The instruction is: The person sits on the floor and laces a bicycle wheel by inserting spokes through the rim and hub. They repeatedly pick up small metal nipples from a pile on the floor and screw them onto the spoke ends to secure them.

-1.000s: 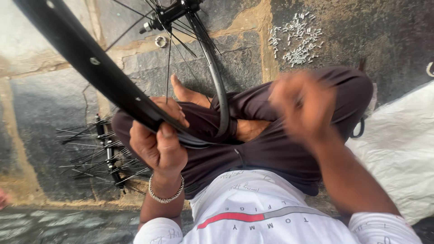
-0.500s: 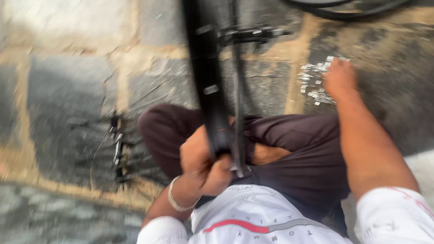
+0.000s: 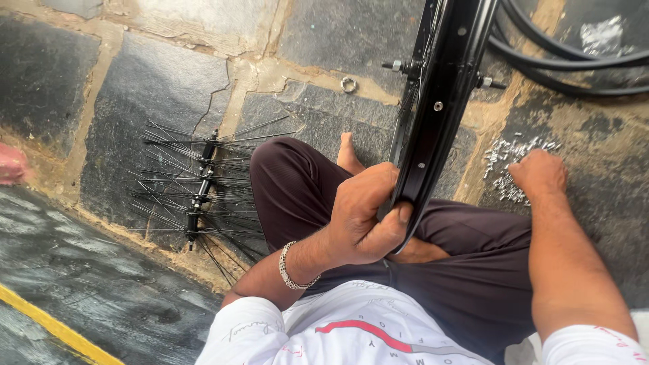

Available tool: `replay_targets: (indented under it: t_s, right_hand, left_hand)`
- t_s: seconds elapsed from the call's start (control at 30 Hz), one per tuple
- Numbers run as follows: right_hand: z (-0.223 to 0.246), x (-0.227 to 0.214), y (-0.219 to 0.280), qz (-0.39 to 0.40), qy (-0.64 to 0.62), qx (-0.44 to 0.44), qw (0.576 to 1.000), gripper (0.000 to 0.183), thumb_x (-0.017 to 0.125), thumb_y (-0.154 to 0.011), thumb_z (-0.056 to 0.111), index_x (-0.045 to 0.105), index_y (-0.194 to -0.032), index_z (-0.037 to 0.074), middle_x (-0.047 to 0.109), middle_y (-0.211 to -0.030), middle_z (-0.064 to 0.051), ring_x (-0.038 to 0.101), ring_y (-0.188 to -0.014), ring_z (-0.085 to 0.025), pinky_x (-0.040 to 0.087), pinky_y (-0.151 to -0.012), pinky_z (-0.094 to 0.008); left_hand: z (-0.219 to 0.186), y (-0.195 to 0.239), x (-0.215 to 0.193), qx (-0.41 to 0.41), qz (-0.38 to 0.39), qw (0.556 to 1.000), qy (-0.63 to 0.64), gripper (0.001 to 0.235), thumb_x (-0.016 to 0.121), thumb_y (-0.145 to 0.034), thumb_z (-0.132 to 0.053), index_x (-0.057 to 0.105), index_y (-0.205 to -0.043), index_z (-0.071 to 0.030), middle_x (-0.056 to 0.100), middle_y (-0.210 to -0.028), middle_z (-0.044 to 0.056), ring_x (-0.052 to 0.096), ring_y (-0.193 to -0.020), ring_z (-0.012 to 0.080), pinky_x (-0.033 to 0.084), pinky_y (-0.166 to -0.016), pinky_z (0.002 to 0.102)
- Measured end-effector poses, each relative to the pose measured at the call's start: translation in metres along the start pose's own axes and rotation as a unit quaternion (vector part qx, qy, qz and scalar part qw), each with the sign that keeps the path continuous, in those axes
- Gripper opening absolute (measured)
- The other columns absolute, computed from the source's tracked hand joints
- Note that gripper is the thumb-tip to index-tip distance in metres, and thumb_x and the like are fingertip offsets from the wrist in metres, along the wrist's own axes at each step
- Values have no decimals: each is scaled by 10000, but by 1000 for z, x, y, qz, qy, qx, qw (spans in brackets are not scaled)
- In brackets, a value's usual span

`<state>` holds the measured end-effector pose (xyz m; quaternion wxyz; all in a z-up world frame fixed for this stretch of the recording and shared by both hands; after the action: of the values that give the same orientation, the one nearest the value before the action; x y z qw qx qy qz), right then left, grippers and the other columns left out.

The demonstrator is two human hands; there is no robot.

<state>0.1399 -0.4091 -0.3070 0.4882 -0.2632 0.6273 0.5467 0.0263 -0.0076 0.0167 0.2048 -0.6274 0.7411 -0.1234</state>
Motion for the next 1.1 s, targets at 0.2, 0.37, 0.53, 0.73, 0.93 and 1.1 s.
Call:
replay_targets:
  t_s: [0.2, 0.37, 0.53, 0.73, 0.93, 1.1]
  right_hand:
    - [-19, -2, 6, 13, -347, 107, 932, 181, 663, -932, 257, 690, -943, 79, 717, -947, -162, 677, -854, -319, 531, -754, -435]
    - [-44, -24, 24, 93, -815, -4, 571, 183, 583, -933, 103, 467, -793, 122, 533, -840, -43, 493, -751, -156, 418, -668, -286]
    - [-46, -34, 133, 94, -891, -111, 429, 93, 550, -859, 104, 478, -807, 77, 498, -790, -65, 438, -689, -167, 408, -698, -305]
    - [-19, -16, 210, 123, -925, -60, 354, 67, 571, -902, 106, 562, -924, 43, 524, -865, -54, 466, -739, -154, 424, -695, -285]
    - [7, 0, 242, 134, -906, 24, 402, 104, 576, -923, 102, 600, -1012, 54, 564, -923, -66, 541, -830, -170, 481, -736, -271]
    - [31, 2, 260, 144, -899, -6, 413, 91, 555, -940, 96, 587, -1001, 35, 574, -928, -82, 553, -838, -183, 489, -738, -272]
  left_hand:
    - [-2, 11, 1, -14, -15, 997, -68, 141, 576, -1003, -179, 591, -959, -45, 497, -801, 60, 539, -698, 207, 366, -916, 418]
    - [-7, 12, 2, -41, -27, 996, -73, 150, 562, -1012, -205, 593, -940, -77, 512, -787, 14, 547, -701, 166, 205, -1127, 541]
    - [-24, 17, 7, -35, -41, 997, -62, 136, 566, -989, -195, 596, -943, -70, 535, -768, 10, 563, -722, 169, 146, -1220, 586]
    - [-42, 27, 12, -51, -64, 992, -99, 94, 594, -959, -142, 602, -956, -48, 576, -785, 58, 606, -689, 215, 312, -1094, 479]
    - [-46, 29, 7, 9, -42, 999, 8, 217, 588, -931, -102, 549, -1111, 12, 569, -931, 133, 597, -797, 255, 491, -768, 329]
    - [-39, 31, 3, 8, -27, 999, 44, 181, 598, -943, -84, 553, -1092, 9, 573, -909, 118, 595, -783, 226, 500, -755, 328]
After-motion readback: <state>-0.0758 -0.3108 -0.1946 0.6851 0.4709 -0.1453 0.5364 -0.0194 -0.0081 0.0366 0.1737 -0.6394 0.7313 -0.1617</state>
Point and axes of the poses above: each hand's wrist, its own y-axis away from the middle knuckle, its own x-axis out of the palm, z = x × y, the point moved 4 cm from there along -y, towards the middle knuckle
